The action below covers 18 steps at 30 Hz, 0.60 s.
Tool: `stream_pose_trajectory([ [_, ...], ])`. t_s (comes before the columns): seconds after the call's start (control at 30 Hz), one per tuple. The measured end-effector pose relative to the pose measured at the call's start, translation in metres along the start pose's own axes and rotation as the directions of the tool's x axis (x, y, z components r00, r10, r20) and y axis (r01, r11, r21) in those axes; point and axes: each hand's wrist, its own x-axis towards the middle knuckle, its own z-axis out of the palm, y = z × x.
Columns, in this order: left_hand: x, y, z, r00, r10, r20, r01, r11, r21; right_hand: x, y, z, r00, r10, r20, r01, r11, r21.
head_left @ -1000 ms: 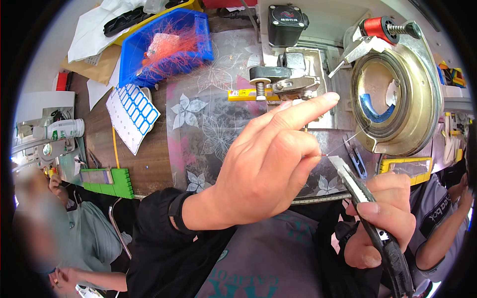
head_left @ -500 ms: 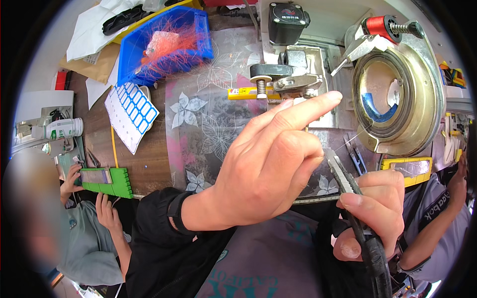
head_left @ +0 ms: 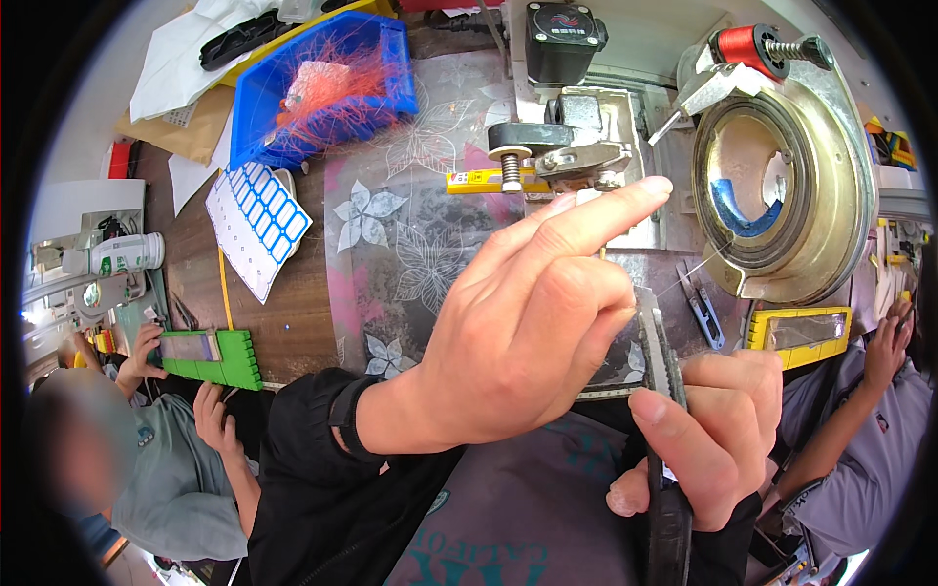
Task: Marking small components with a marker and then processing them using a specialized machine.
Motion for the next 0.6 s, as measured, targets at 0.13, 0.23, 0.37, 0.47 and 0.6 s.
stream_pose_trajectory([
  [0.13, -0.0005, 0.0001, -0.0014, 1.0, -0.005, 0.016, 0.005, 1.0, 0.024, 0.0002, 0.0059, 0.0052, 0.997, -0.079, -0.026, 0.078, 0.997, -0.027],
  [0.23, -0.0006, -0.001, -0.001, 1.0, 0.002, 0.014, -0.002, 1.0, 0.009, 0.0002, 0.0061, 0.0055, 0.995, -0.092, -0.031, 0.091, 0.995, -0.029],
  [0.37, -0.0006, -0.0017, 0.0008, 1.0, 0.009, 0.006, -0.009, 1.0, -0.018, 0.0003, 0.0052, 0.0036, 0.995, -0.095, -0.015, 0.094, 0.994, -0.054],
  [0.47, -0.0006, -0.0011, 0.0012, 1.0, 0.005, 0.008, -0.005, 1.0, -0.019, 0.0004, 0.0046, 0.0043, 0.994, -0.1, -0.034, 0.098, 0.994, -0.056],
  [0.6, -0.0003, -0.0012, -0.0005, 1.0, 0.007, 0.016, -0.007, 1.0, -0.002, 0.001, 0.007, 0.0097, 0.993, -0.102, -0.059, 0.099, 0.993, -0.058],
])
